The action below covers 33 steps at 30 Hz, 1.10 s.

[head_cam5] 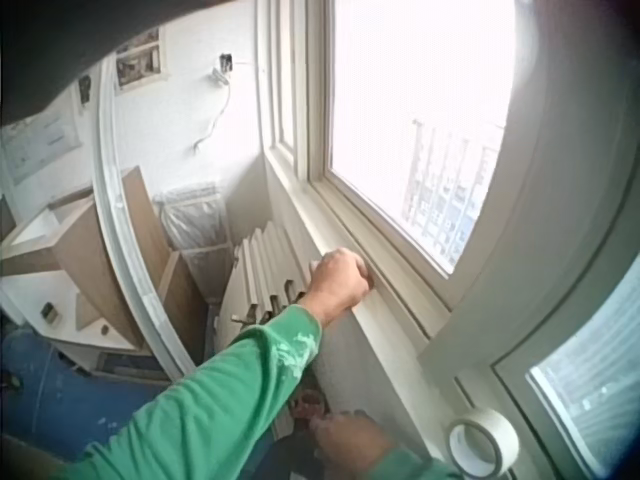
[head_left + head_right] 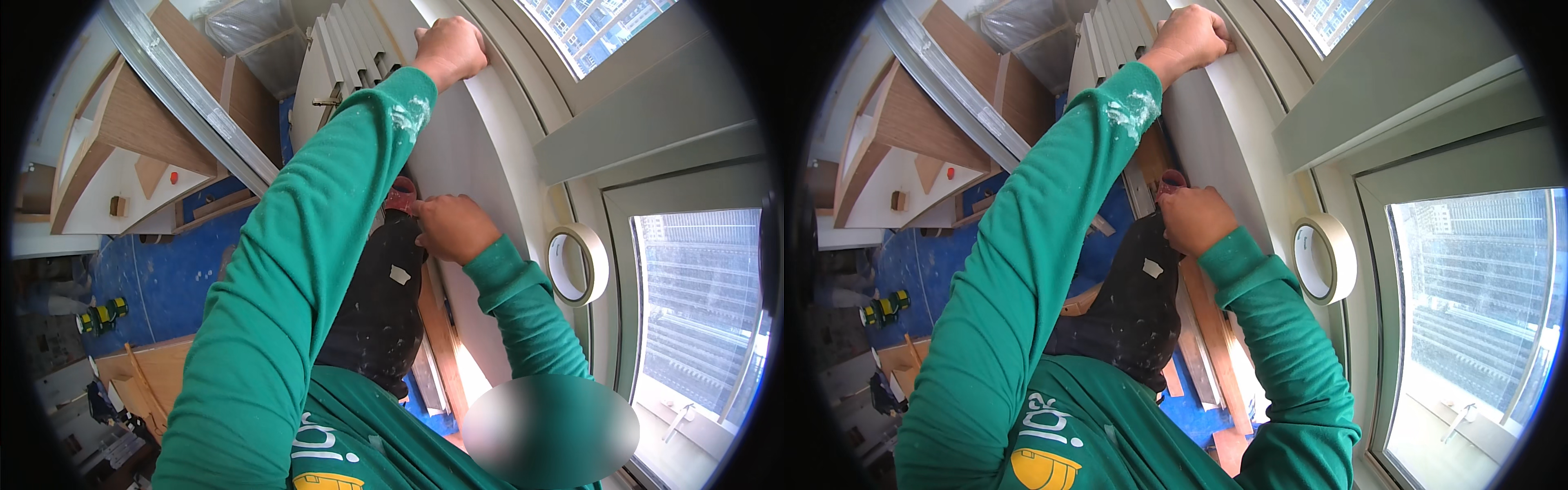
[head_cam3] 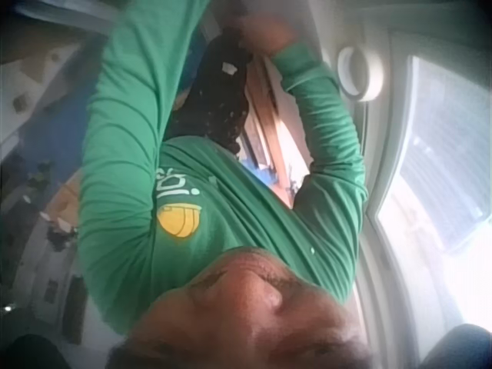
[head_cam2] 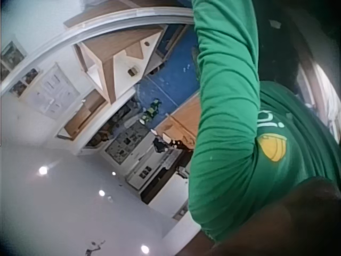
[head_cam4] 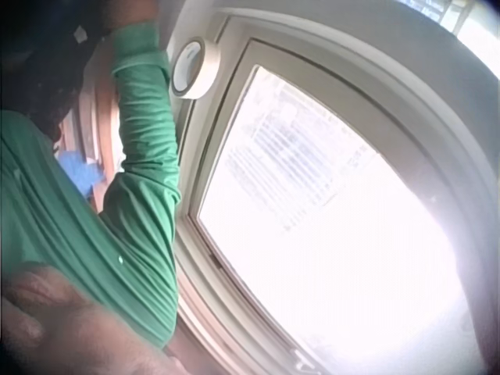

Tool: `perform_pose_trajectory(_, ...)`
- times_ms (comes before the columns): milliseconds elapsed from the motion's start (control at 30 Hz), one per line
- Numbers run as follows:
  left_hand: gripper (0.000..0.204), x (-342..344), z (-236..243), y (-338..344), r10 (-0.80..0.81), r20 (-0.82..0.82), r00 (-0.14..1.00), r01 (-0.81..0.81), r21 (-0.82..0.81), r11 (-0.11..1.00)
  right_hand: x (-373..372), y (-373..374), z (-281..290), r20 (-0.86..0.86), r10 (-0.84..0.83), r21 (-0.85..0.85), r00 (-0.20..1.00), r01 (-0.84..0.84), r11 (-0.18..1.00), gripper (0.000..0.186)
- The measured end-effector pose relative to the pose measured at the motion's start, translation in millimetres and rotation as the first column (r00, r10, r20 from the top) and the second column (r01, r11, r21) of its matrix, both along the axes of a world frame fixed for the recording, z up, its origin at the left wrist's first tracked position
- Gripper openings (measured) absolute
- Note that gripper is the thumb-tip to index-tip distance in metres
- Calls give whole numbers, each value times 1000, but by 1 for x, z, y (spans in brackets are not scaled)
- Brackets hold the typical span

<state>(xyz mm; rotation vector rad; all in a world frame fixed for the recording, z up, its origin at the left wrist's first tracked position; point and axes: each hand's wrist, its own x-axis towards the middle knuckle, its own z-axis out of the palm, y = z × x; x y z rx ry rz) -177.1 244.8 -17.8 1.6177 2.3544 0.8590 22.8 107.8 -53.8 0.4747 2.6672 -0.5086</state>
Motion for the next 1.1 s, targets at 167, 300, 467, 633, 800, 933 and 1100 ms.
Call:
perform_pose_trajectory(167, 15, -10, 7, 4, 8, 74, 997, -5, -42, 999, -1, 0, 1, 19, -15, 5, 1000, 15, 1000, 39)
perform_pose_trajectory(300, 12, -4, 0, 4, 32, -15, 999, -32, 8, 999, -2, 0, 0, 34, -8, 6, 999, 8, 1000, 39)
perform_pose_trajectory(467, 12, -7, 2, 3, -3, 15, 1000, 2, 51, 999, -2, 0, 2, 39, -10, 6, 999, 9, 1000, 39)
perform_pose_trajectory(633, 13, -6, 5, 3, -15, 41, 999, 14, 18, 1000, -2, 0, -2, 27, -11, 19, 1000, 11, 1000, 39)
perform_pose_trajectory(800, 12, -18, 13, 17, 51, 56, 997, -44, -121, 992, -3, -1, 1, 37, -12, 22, 999, 12, 1000, 39)
perform_pose_trajectory(933, 11, -9, 13, 19, 50, -19, 999, -52, -130, 990, -3, 0, 1, 42, -13, 11, 999, 12, 1000, 40)
perform_pose_trajectory(1100, 11, -14, 16, 22, 46, 13, 999, -43, -158, 986, -3, 0, 4, 51, -13, 8, 999, 12, 1000, 40)
